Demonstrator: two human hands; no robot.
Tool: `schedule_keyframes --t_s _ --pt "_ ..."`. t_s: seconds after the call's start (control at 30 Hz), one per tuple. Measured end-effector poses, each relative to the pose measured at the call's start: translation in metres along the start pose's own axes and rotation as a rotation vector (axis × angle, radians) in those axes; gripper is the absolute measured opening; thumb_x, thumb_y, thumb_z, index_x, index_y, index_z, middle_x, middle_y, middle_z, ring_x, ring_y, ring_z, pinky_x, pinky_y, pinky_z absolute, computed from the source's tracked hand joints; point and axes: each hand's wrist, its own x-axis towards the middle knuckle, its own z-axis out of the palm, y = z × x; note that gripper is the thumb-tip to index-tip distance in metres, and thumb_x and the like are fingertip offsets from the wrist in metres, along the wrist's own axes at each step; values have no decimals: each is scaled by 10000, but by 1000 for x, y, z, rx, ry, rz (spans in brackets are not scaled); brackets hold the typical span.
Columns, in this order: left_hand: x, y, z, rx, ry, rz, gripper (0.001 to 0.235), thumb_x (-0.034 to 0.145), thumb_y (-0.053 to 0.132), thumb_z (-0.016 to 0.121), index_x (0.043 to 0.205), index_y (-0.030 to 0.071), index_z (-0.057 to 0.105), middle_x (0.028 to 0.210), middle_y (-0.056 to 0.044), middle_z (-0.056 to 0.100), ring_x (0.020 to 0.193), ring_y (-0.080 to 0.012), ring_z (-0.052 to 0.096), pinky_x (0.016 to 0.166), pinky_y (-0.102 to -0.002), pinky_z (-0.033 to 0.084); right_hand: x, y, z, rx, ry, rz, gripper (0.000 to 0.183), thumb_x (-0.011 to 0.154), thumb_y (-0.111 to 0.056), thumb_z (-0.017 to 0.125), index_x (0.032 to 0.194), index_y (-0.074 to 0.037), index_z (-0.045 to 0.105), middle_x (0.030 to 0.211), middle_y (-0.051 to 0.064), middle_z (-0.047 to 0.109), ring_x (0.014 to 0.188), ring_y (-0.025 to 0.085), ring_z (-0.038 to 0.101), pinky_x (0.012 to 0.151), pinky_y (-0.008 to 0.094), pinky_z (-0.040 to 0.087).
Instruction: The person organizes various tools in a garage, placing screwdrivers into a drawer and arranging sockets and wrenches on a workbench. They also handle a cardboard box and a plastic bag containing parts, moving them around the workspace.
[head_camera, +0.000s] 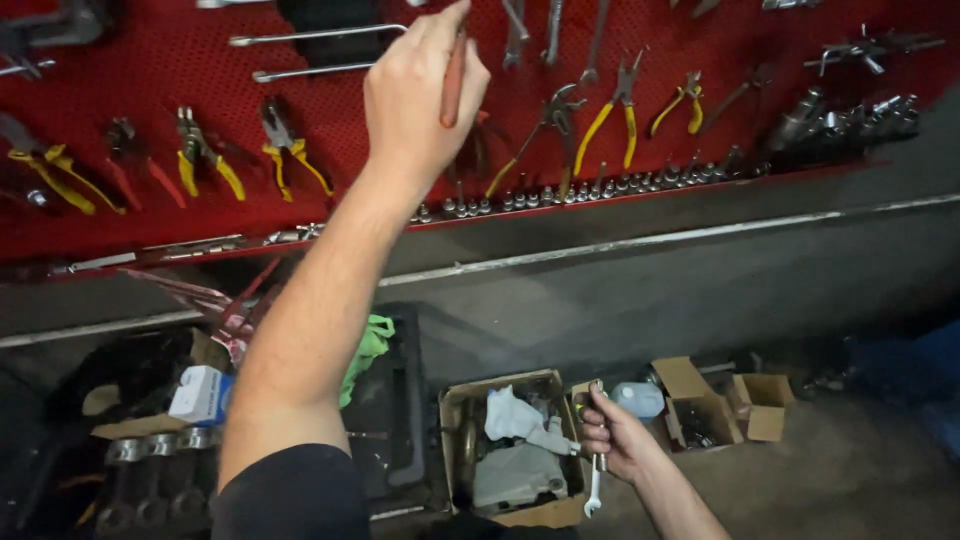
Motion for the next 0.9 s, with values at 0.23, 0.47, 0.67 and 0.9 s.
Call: schedule_keyframes --t_s 0.23,0.47,0.67,0.9 --pt "17 12 16 190 -49 -36 110 916 133 665 986 78 601 848 -157 683 726 -413 652 590 -531 497 2 -35 -3 -5 -144 73 299 1015 -377 624 829 -218 451 615 -83 356 448 24 249 365 185 156" --pt "17 12 21 218 -72 -156 323 913 184 656 677 165 436 629 -12 526 580 -360 568 514 -505 416 13 -53 -13 -148 -193 171 480 990 -484 621 682 -192 396 572 -75 252 455 49 224 383 198 173" --pt "-39 32 23 78 -25 -383 266 915 197 669 1133 141 528 933 -61 727 782 -323 707 698 -505 519 23 -63 -10 -87 -221 189 364 990 -477 623 859 -156 511 604 -86 338 451 24 255 377 185 165" --pt "-220 191 35 -405 -1015 -1137 364 1014 361 555 1247 84 597 942 -75 685 785 -220 656 701 -382 534 34 -65 -3 -49 -353 274 369 1007 -469 561 814 -165 481 614 -64 321 438 47 232 374 214 127"
